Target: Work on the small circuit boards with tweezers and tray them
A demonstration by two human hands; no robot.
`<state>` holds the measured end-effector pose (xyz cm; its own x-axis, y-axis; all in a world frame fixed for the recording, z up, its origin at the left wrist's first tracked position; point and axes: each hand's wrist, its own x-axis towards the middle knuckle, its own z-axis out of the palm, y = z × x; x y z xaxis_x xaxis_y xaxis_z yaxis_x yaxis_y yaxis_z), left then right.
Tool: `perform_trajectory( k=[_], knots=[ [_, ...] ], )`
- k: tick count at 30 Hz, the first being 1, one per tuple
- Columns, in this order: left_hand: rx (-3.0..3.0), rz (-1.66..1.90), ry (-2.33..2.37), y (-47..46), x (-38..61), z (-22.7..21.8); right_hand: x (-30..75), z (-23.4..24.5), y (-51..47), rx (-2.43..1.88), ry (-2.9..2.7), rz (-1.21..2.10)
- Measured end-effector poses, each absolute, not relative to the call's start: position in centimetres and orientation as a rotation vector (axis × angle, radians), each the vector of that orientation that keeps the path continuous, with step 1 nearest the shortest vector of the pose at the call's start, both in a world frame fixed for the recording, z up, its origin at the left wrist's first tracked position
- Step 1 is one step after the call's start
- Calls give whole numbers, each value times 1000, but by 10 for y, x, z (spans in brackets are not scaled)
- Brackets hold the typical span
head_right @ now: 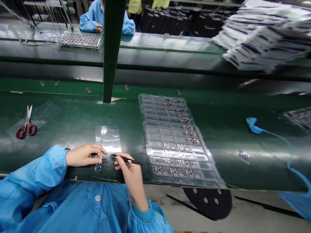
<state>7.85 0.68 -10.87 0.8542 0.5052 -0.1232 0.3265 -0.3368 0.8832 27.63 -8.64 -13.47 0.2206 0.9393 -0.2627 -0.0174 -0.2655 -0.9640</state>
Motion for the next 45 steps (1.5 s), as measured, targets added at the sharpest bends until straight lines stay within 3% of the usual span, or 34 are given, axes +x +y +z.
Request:
perform_trajectory(
  k=[9, 34, 45],
  knots=[
    [1981, 191, 642, 8, 84, -111, 278, -140, -92, -1700, -1100, 1035],
    [1950, 172, 688, 6, 87, -108, 273, -139, -91, -1682, -1034, 1042],
    [1854, 195, 697, 9, 86, -110, 272, -143, -96, -1401, -736, 1096]
  ],
)
